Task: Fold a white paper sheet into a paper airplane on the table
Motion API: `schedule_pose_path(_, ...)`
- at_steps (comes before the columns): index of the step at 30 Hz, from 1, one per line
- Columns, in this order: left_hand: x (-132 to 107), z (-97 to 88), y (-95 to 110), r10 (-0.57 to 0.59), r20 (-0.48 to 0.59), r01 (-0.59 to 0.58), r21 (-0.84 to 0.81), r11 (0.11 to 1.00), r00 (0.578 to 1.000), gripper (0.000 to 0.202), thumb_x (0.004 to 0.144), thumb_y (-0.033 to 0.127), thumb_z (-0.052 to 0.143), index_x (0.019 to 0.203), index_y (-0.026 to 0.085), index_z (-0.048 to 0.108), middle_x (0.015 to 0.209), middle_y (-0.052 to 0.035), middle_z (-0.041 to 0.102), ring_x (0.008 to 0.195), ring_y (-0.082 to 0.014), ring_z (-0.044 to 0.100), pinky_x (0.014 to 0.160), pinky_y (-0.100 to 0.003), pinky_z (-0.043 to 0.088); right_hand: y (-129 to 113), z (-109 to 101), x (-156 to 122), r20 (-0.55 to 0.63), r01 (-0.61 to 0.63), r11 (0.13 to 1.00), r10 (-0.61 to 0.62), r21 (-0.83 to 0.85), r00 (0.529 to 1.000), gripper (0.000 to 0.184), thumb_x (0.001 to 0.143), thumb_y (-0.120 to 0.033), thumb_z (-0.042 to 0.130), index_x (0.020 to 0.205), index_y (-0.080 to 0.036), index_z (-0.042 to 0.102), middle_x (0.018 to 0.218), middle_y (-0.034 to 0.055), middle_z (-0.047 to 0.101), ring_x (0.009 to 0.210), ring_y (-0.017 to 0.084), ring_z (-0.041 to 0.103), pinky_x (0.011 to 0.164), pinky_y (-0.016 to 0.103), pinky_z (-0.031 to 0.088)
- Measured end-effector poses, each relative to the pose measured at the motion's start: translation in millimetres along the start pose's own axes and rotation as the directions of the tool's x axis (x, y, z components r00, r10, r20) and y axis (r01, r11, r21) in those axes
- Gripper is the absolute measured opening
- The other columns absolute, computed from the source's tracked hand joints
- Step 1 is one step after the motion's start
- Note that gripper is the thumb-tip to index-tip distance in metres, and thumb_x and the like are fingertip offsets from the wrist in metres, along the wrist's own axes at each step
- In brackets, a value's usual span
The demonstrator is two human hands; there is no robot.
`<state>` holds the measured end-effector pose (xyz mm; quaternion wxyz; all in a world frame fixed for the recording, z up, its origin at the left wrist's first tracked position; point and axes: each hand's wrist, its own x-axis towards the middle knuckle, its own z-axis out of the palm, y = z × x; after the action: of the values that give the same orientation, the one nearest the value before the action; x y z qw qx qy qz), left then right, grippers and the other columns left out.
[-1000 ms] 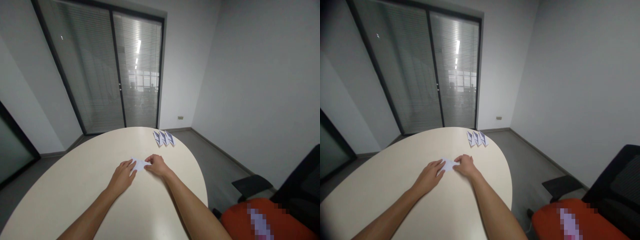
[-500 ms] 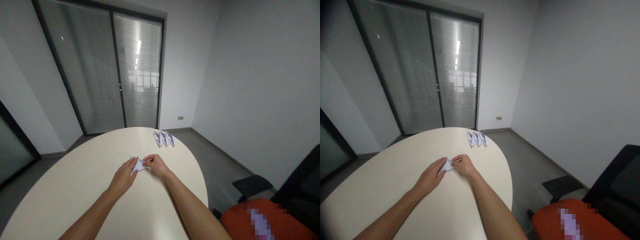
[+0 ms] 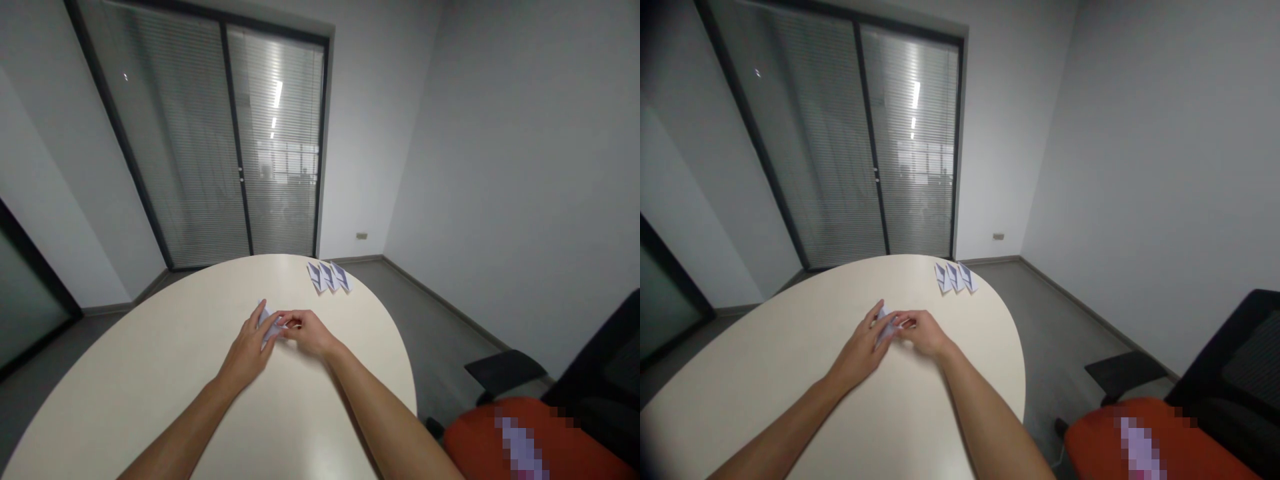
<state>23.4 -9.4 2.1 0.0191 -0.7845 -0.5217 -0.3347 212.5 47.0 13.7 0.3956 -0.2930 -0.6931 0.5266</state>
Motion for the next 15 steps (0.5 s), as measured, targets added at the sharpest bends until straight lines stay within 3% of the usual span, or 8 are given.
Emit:
schedule_pose_path(3, 1.1, -0.7, -0.7, 0.014, -0.014, -0.015, -0.025, 1.0, 1.0, 0.034, 0.099, 0.031, 0.046, 0.13, 0.024, 0.055, 0.16, -0.011, 0.026, 0.144, -0.0282, 0.036, 0.114, -0.048, 0.04, -2.4, 1.0, -0.7, 0.003, 0.016, 1.0, -0.016, -0.018, 1.0, 0.03, 0.07, -0.036, 0.079, 0.091, -0.015, 0.074, 0.137, 0.0135, 0.059, 0.075, 0.013, 0.059, 0.078, 0.033, 0.049)
schedule_pose_path(5, 1.9, -2.0, -0.3, 0.015, -0.021, -0.015, -0.042, 0.999, 1.0, 0.029, 0.099, 0.03, 0.046, 0.125, 0.023, 0.056, 0.159, -0.0111, 0.027, 0.143, -0.0273, 0.039, 0.113, -0.046, 0.042, -4.4, 1.9, -1.3, 0.014, 0.017, 0.999, -0.017, -0.035, 1.0, 0.031, 0.07, -0.037, 0.079, 0.093, -0.016, 0.075, 0.137, 0.0132, 0.059, 0.075, 0.012, 0.059, 0.077, 0.032, 0.049)
schedule_pose_path(9, 2.9, -5.0, 0.9, 0.002, -0.025, -0.004, -0.069, 0.998, 1.0, 0.025, 0.099, 0.029, 0.046, 0.121, 0.023, 0.053, 0.159, -0.0119, 0.027, 0.14, -0.0256, 0.044, 0.109, -0.042, 0.046, -4.3, 2.9, -3.1, 0.044, 0.038, 0.997, -0.036, -0.064, 0.998, 0.035, 0.073, -0.039, 0.078, 0.1, -0.016, 0.075, 0.12, 0.0098, 0.068, 0.076, 0.013, 0.058, 0.072, 0.029, 0.049)
schedule_pose_path(13, 2.8, -7.2, 1.6, 0.004, -0.026, -0.006, -0.093, 0.996, 1.0, 0.017, 0.098, 0.028, 0.044, 0.112, 0.022, 0.052, 0.159, -0.0125, 0.028, 0.138, -0.0242, 0.046, 0.105, -0.039, 0.049, -0.3, 1.6, -4.4, 0.008, -0.058, 0.993, 0.06, -0.107, 0.998, 0.052, 0.079, -0.041, 0.074, 0.124, -0.014, 0.068, 0.095, 0.0078, 0.07, 0.07, 0.014, 0.058, 0.066, 0.027, 0.049)
schedule_pose_path(15, 2.7, -8.0, 2.7, 0.003, -0.03, -0.006, -0.098, 0.995, 1.0, 0.012, 0.098, 0.027, 0.044, 0.106, 0.022, 0.051, 0.159, -0.0126, 0.029, 0.135, -0.0237, 0.05, 0.102, -0.038, 0.05, 1.2, 0.6, -3.5, -0.002, -0.067, 0.991, 0.067, -0.114, 0.998, 0.049, 0.086, -0.045, 0.066, 0.124, -0.014, 0.068, 0.091, 0.0072, 0.07, 0.069, 0.014, 0.057, 0.063, 0.026, 0.048)
